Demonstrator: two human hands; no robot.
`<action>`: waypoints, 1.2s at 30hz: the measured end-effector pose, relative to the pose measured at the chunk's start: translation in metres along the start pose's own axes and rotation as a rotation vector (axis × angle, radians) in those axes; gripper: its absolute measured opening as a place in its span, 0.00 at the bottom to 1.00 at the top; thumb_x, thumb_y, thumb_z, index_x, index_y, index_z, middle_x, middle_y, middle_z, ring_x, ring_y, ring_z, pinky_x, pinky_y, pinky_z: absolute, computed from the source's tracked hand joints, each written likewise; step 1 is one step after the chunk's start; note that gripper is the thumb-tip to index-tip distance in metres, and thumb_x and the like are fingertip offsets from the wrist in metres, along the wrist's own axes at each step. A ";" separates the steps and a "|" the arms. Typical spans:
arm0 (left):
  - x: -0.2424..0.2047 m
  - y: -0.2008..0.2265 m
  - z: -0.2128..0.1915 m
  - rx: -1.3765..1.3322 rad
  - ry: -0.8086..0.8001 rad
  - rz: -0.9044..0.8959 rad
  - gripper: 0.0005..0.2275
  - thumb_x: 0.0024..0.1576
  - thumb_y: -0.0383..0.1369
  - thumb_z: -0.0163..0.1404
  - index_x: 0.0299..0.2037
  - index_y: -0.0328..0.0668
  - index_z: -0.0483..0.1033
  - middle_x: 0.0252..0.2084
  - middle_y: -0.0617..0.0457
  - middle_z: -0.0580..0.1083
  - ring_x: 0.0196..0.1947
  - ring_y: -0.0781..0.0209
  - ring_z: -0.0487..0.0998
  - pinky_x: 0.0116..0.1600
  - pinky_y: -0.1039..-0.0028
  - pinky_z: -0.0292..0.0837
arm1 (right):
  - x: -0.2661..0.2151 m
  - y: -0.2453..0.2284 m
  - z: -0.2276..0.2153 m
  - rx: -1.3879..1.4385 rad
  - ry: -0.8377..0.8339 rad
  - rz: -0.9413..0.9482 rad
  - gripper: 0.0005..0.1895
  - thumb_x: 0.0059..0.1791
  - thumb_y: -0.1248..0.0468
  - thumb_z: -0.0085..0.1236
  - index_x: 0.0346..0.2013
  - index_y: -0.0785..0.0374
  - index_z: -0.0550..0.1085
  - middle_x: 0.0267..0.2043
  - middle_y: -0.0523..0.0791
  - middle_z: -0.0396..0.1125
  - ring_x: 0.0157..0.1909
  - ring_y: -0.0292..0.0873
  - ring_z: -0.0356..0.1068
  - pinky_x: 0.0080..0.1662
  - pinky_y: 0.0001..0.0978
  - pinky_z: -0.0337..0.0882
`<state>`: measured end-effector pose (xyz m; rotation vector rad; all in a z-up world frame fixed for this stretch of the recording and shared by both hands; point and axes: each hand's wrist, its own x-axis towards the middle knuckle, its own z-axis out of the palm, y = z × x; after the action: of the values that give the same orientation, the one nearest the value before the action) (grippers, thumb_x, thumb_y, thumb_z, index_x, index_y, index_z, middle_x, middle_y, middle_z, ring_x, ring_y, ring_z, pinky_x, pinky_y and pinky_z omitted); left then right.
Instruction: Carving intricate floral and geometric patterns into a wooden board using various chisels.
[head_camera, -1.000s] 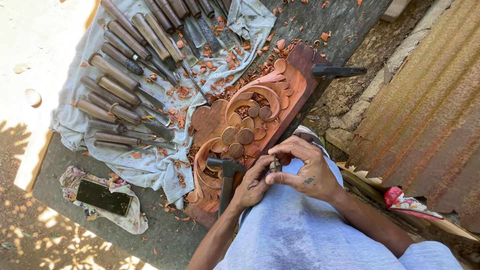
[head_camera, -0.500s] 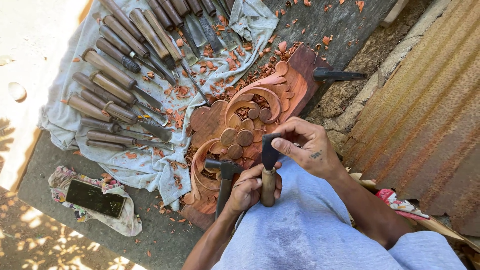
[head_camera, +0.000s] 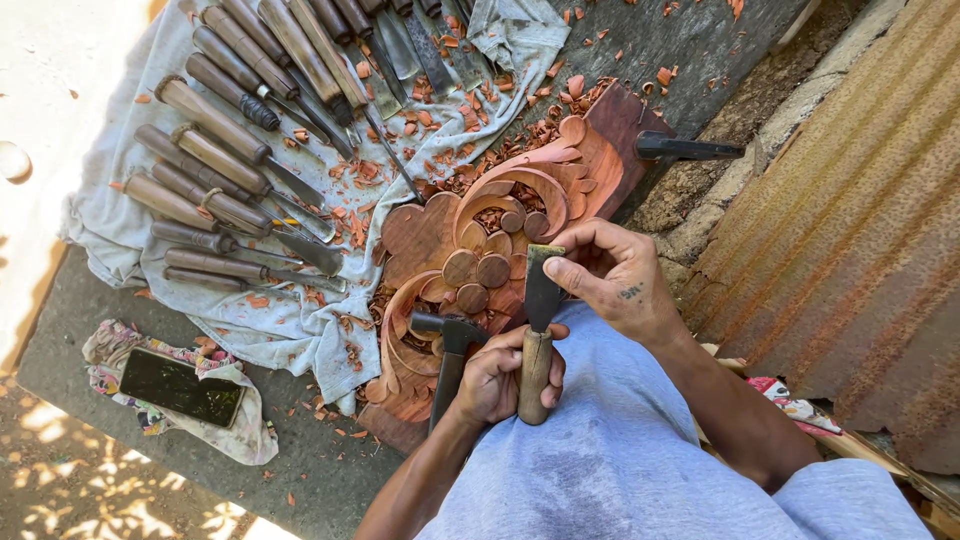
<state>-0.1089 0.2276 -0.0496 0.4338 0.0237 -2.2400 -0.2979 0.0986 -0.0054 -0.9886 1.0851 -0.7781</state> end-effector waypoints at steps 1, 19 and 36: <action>0.001 0.001 0.000 0.000 0.000 0.002 0.27 0.58 0.31 0.40 0.68 0.25 0.61 0.43 0.35 0.74 0.35 0.50 0.77 0.45 0.62 0.74 | 0.001 -0.003 0.001 0.000 -0.002 0.000 0.07 0.50 0.70 0.64 0.42 0.68 0.77 0.37 0.39 0.73 0.38 0.27 0.71 0.40 0.21 0.74; 0.006 0.015 0.010 0.729 0.129 0.186 0.25 0.49 0.28 0.38 0.58 0.26 0.72 0.45 0.41 0.76 0.43 0.54 0.79 0.53 0.66 0.74 | -0.013 -0.018 -0.024 0.061 -0.271 -0.250 0.26 0.55 0.45 0.54 0.50 0.67 0.76 0.45 0.42 0.68 0.44 0.33 0.69 0.46 0.27 0.71; 0.015 0.014 -0.001 1.126 0.165 0.410 0.22 0.51 0.17 0.40 0.56 0.32 0.74 0.54 0.44 0.73 0.55 0.53 0.74 0.63 0.68 0.66 | -0.036 -0.004 -0.028 0.067 -0.407 -0.194 0.15 0.56 0.57 0.58 0.46 0.67 0.79 0.49 0.48 0.71 0.52 0.40 0.71 0.55 0.33 0.71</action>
<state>-0.1072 0.2075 -0.0534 1.0860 -1.1652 -1.6153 -0.3353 0.1223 0.0070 -1.1467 0.6153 -0.7225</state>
